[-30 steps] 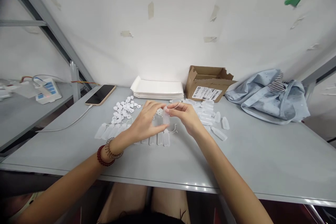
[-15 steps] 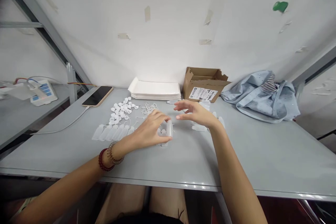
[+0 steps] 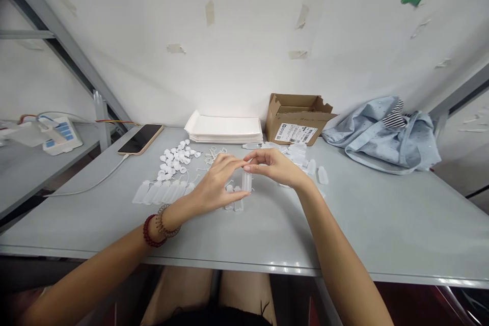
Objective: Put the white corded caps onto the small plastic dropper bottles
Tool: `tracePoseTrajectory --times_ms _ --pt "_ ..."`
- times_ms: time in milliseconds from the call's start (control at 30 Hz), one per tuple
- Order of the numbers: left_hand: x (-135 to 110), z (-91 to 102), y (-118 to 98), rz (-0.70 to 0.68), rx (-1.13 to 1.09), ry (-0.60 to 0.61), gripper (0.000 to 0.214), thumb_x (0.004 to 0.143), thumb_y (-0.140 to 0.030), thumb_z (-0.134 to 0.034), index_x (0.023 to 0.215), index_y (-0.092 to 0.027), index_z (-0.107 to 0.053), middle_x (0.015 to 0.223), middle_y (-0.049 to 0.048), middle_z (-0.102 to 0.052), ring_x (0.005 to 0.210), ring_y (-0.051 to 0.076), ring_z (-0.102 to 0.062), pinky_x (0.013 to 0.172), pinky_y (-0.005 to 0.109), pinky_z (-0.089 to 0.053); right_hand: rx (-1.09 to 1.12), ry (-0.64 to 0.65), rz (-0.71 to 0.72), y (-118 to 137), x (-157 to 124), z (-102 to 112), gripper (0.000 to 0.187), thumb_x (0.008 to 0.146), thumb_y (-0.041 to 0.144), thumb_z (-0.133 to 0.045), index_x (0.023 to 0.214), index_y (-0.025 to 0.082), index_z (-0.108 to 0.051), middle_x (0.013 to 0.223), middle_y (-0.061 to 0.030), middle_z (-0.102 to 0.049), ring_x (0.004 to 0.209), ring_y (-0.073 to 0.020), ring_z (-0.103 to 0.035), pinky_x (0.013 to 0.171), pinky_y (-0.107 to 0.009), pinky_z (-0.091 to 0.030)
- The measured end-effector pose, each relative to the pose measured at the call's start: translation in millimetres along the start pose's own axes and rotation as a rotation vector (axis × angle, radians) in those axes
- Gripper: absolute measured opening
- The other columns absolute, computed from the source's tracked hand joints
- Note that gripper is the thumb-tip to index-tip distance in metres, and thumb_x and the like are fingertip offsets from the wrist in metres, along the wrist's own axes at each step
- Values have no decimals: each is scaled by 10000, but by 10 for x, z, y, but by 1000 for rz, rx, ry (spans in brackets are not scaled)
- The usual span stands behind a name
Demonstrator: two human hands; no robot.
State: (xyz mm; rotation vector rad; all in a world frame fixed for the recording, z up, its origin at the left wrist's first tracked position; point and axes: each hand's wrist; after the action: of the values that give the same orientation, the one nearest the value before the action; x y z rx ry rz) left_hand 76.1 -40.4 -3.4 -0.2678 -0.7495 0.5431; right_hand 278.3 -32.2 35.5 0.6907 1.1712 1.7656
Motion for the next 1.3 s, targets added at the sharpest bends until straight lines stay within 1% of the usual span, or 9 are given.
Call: tracePoseTrajectory --times_ms 100,200,333,400,567,733,967,1167,1300 --pt "0 -4 3 14 10 4 442 762 -301 -716 1142 -194 -518 1082 84 -590 1042 264 -464 905 431 -434 -24 29 14 12 -3 1 336 807 494 -615 933 191 -690 805 -31 -666 786 -180 -598 728 -321 -445" --pt "-9 -8 -2 41 32 25 443 750 -330 -730 1116 -182 -530 1061 81 -590 1020 261 -464 897 424 -436 -115 40 -1 21 -11 13 323 835 478 -573 836 178 -693 693 -5 -593 666 -138 -530 622 -282 -393" --pt "-29 -23 -10 78 52 83 477 725 -361 -751 1104 -172 -533 1063 77 -586 1025 262 -458 906 424 -432 -176 30 -72 4 -10 30 306 813 454 -587 761 172 -695 635 17 -538 552 -99 -400 533 -268 -302" --pt "-37 -36 -14 94 64 106 482 716 -365 -758 1094 -160 -539 1060 81 -586 1032 266 -455 903 422 -433 -202 29 -94 -11 -5 33 301 791 454 -605 735 173 -697 607 22 -531 536 -96 -380 529 -271 -291" --pt "-45 -65 -25 97 85 116 485 716 -338 -756 1107 -156 -533 1058 82 -577 1032 264 -453 897 417 -436 -243 21 -106 -21 0 44 300 739 475 -641 727 184 -714 609 9 -581 575 -122 -455 556 -281 -327" --pt "-44 -75 -33 66 136 108 512 731 -313 -745 1157 -149 -513 1090 92 -571 1035 267 -449 898 423 -430 -196 -2 -86 6 -15 54 317 775 479 -600 703 188 -702 701 -35 -663 700 -178 -572 629 -303 -404" --pt "-54 -100 -28 90 107 95 487 714 -354 -762 1104 -171 -535 1054 80 -581 1009 265 -459 876 425 -434 -88 18 -73 17 -18 42 218 715 407 -690 812 212 -704 820 -23 -718 816 -197 -645 768 -334 -466" --pt "-56 -122 -56 117 51 106 486 695 -366 -779 1074 -164 -552 1035 77 -585 1016 257 -463 889 419 -435 -142 54 -160 1 -15 54 203 718 371 -686 837 207 -703 794 -22 -716 756 -183 -629 692 -310 -452" --pt "-57 -132 -83 159 44 179 495 689 -405 -776 1063 -163 -561 1037 86 -596 1041 275 -458 886 440 -434 -264 119 -198 -11 -6 58 192 729 372 -661 785 199 -727 733 -23 -693 692 -172 -579 631 -297 -412"
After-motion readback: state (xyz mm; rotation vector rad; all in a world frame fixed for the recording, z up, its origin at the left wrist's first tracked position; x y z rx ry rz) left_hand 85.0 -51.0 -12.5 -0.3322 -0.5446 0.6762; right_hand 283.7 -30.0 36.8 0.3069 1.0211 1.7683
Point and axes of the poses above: each hand's wrist, its own x-axis towards the middle knuckle, its own z-axis out of the back of the hand, y = z × x
